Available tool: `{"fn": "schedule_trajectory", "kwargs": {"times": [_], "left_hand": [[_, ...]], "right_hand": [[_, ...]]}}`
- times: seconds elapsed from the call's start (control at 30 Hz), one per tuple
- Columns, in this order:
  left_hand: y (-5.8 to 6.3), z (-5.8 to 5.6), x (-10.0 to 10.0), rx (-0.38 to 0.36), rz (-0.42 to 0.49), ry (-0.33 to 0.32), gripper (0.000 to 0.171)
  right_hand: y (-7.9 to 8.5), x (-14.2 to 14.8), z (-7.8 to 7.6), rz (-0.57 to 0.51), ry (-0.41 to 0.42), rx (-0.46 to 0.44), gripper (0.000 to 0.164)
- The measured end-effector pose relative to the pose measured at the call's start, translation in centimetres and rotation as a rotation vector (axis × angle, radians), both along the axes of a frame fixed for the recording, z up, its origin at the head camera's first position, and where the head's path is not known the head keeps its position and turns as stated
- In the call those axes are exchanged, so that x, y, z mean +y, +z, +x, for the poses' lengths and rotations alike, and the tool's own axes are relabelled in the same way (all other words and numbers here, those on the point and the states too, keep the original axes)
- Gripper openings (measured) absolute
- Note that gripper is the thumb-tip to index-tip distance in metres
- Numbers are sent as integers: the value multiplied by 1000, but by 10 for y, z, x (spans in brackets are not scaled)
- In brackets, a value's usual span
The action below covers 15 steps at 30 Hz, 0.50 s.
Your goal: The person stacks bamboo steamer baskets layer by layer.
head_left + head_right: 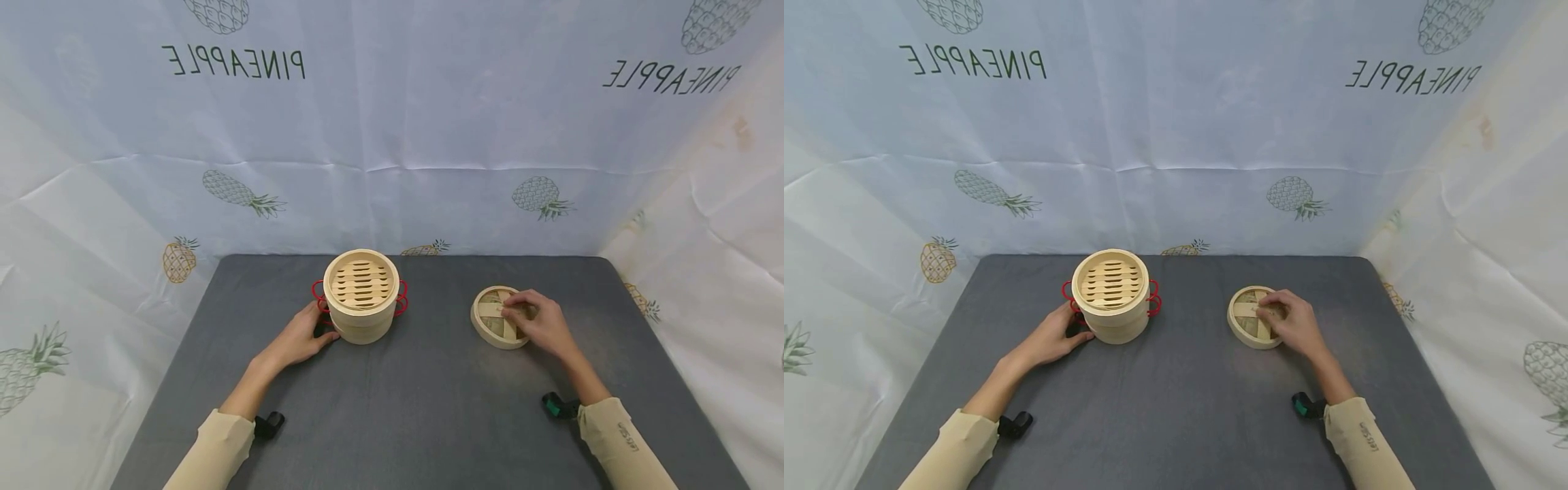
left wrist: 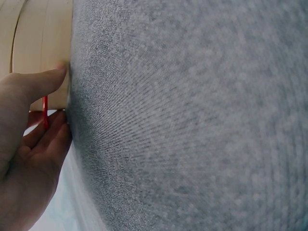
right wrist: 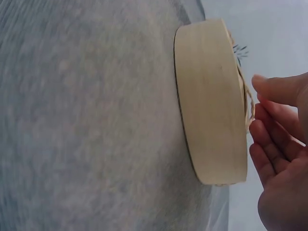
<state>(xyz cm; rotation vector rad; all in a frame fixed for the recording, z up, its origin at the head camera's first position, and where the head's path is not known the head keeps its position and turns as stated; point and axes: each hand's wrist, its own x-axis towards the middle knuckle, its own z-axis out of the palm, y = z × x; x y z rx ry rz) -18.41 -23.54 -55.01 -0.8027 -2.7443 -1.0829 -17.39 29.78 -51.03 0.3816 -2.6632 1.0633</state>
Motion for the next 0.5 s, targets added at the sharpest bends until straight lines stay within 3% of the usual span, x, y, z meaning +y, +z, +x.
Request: {"fn": "schedule_trajectory", "kwargs": {"times": [0.27, 0.33, 0.5], "left_hand": [[1, 1, -1, 7, 11, -27, 68], [7, 4, 2, 3, 5, -10, 69], [-4, -1, -1, 4, -22, 3, 70]], "right_hand": [[-2, 5, -1, -30, 5, -35, 6], [-2, 6, -1, -39, 4, -32, 6], [-2, 9, 0, -17, 10, -30, 7]]}}
